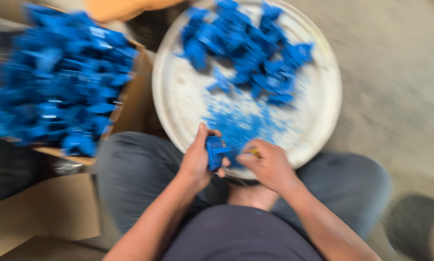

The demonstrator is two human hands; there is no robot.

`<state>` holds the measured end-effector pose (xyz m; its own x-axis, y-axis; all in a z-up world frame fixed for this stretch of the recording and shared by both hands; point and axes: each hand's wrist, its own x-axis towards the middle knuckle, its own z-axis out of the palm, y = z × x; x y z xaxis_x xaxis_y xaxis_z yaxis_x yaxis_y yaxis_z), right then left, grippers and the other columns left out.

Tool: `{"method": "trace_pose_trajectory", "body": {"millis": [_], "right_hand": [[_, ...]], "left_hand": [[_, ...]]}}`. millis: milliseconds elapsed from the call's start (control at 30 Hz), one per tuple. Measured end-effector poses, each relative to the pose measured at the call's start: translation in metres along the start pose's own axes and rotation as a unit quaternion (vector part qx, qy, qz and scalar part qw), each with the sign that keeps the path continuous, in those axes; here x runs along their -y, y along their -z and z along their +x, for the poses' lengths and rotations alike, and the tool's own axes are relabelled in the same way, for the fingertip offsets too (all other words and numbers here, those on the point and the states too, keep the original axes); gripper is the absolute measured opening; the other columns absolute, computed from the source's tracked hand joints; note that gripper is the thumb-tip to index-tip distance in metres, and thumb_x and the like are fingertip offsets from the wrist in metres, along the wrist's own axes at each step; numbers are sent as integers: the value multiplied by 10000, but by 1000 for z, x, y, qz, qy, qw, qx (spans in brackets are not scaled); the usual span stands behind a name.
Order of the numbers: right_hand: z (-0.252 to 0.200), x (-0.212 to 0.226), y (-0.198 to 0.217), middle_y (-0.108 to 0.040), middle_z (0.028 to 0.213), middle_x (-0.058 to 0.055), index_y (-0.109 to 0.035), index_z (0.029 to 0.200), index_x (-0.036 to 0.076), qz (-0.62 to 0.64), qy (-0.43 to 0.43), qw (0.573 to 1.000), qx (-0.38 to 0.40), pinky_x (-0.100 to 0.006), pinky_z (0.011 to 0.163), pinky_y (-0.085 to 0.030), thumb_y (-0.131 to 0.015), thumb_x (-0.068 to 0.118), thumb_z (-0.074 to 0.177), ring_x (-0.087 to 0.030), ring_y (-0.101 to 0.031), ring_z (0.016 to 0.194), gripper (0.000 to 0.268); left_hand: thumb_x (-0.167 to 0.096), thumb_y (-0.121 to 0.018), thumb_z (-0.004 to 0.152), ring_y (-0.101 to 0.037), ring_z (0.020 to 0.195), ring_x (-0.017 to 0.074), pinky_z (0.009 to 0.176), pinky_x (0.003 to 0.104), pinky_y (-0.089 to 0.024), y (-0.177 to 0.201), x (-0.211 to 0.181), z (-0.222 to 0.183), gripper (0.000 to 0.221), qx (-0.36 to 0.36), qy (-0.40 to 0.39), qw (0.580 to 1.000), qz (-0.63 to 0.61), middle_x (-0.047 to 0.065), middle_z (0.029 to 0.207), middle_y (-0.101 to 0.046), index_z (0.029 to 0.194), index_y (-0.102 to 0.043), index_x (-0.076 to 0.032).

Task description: The person uses a small yellow tool to scrape excess material from blue plastic components, working over a white tray while sitting on the floor.

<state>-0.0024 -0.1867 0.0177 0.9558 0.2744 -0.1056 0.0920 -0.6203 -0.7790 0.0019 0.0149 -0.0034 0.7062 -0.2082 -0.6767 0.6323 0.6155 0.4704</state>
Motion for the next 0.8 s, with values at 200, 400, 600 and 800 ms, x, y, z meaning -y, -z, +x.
{"method": "trace_pose_trajectory", "body": {"millis": [200,400,600,800], "right_hand": [[7,10,9,-737,793,-121,-708,1121,146,-48,-99,993,40,-407,707,-539,-494,350,1007,-305,-729,777,317],[5,13,7,-748,894,-133,-635,1237,167,-81,-83,991,59,-438,751,-530,-528,349,974,-346,-718,869,338],[5,8,7,-758,1055,-118,-622,1220,137,-103,-47,991,72,-463,826,-512,-540,286,965,-340,-700,995,306],[10,0,6,-731,1095,-153,-669,1180,94,-94,15,995,42,-489,833,-502,-546,213,962,-383,-663,1005,277]], "left_hand": [[-574,-427,1021,-650,650,200,503,396,-524,62,-82,-3,461,-153,-215,964,-16,77,882,-615,1101,-539,-134],[-739,-468,947,-520,1257,397,964,633,-554,157,-201,-10,812,-179,-320,930,36,190,1418,-397,1428,-291,-109],[-730,-524,924,-291,1501,379,1008,641,-419,175,-219,11,965,-327,-294,893,95,119,1679,-224,1592,-202,-112],[-203,-697,1029,-600,876,121,685,293,-527,106,-120,69,229,-207,-444,845,214,27,1034,-635,1165,-601,-46]]}}
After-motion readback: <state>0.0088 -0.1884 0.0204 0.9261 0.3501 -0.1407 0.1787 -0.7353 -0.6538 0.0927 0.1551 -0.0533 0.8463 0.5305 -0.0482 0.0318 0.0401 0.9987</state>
